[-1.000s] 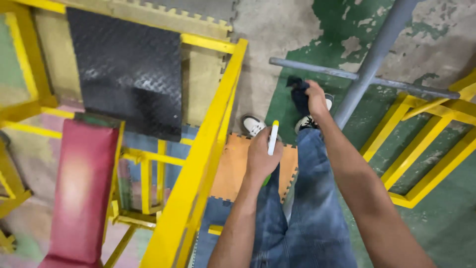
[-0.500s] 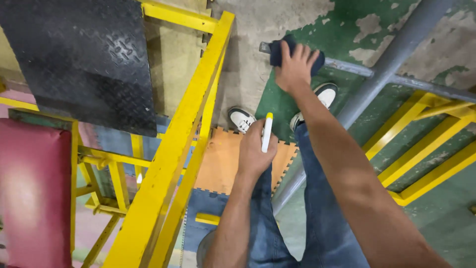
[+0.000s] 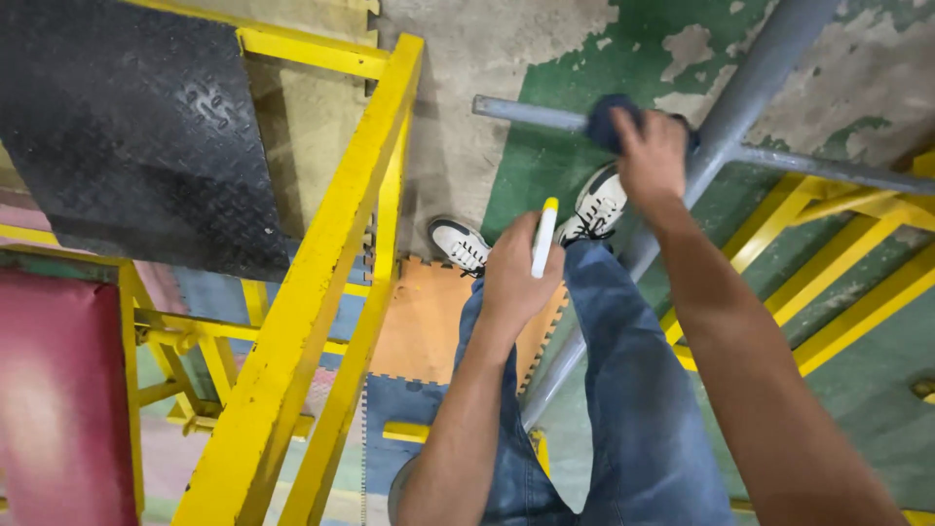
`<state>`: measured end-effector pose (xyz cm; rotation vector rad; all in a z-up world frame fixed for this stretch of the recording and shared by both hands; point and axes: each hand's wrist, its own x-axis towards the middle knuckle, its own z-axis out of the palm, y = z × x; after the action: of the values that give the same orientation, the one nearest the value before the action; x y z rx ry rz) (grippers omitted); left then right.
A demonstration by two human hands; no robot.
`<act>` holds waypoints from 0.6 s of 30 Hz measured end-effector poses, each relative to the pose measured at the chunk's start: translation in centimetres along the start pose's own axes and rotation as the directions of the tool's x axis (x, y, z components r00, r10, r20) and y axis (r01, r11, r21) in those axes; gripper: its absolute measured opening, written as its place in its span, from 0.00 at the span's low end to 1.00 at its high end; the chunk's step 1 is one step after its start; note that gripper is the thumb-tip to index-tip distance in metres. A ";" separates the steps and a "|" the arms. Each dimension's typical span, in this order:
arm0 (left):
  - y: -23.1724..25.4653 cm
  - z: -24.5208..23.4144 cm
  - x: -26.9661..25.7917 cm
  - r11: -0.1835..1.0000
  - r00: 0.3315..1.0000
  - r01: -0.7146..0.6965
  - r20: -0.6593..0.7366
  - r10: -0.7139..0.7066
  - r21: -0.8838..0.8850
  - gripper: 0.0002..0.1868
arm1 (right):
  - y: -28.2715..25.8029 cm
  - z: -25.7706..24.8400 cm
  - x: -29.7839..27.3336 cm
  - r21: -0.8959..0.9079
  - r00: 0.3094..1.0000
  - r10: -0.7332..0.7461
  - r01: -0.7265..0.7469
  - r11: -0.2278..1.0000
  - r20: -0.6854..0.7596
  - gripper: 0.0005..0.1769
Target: Wiping down gym machines and equipment with a spray bottle and cloth.
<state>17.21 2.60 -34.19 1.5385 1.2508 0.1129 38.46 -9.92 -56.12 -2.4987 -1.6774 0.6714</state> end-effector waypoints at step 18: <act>3.6 3.4 1.8 0.996 0.997 -0.044 0.065 0.038 0.083 0.17 | 0.1 -2.0 1.6 -0.028 0.971 -0.110 0.119 0.993 0.214 0.48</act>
<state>22.42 2.24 -33.75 1.6289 1.1874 0.0381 39.85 -8.14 -54.83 -2.4067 -1.9054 0.9292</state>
